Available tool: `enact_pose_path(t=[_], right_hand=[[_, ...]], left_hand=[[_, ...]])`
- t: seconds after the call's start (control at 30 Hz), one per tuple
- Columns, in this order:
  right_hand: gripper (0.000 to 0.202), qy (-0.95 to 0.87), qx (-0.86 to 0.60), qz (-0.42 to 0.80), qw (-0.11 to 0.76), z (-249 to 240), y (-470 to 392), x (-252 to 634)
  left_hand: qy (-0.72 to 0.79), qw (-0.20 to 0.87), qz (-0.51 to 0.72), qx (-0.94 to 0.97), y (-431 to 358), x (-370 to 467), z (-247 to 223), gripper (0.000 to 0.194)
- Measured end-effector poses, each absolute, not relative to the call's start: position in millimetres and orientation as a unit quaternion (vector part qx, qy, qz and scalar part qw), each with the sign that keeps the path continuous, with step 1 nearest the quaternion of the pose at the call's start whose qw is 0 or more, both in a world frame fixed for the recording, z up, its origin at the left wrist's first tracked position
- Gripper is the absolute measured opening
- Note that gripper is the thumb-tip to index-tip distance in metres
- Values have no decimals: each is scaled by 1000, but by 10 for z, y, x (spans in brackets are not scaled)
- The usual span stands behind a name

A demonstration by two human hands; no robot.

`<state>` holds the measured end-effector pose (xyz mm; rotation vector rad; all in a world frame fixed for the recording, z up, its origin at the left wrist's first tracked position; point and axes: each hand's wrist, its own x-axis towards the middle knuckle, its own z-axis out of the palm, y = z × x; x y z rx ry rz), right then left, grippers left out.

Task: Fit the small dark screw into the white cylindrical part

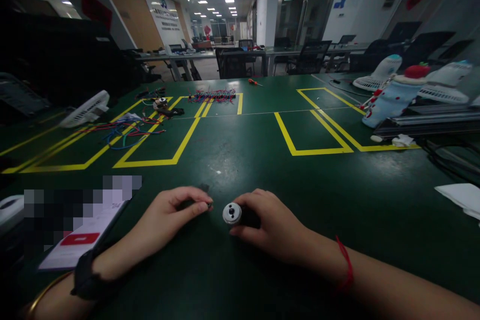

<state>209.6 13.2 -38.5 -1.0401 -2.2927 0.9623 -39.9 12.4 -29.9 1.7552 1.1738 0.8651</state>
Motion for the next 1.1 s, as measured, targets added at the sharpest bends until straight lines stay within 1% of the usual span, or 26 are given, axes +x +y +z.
enact_pose_path(t=[0.07,0.23,0.33,0.4,0.5,0.57,0.63,0.77,0.9,0.97,1.1], right_hand=[[35,-829,-374,351,223,-384,132,2101],[35,-830,-371,352,223,-375,134,2106],[35,-829,-371,354,223,-369,129,2108],[34,-828,-372,356,221,-368,126,2111],[35,-829,-371,357,220,-371,127,2121],[35,-829,-370,358,219,-373,129,2130],[36,-828,-370,361,217,-371,130,2137],[35,-829,-365,365,215,-361,128,2136],[37,-831,-368,358,216,-366,124,2129],[37,-831,-368,356,216,-370,123,2128],[36,-834,-367,349,218,-369,125,2122]], left_hand=[[452,386,312,741,97,-404,-378,10],[483,249,244,804,59,-335,-485,13],[491,218,214,816,56,-323,-488,12],[484,214,204,824,63,-346,-472,15],[460,238,201,831,92,-431,-437,29],[447,254,195,835,121,-507,-422,34],[461,233,184,837,148,-577,-426,34],[492,172,128,844,159,-636,-458,47],[489,160,107,851,102,-591,-412,53],[478,181,105,853,61,-549,-371,53],[468,224,122,846,-11,-446,-359,35]])
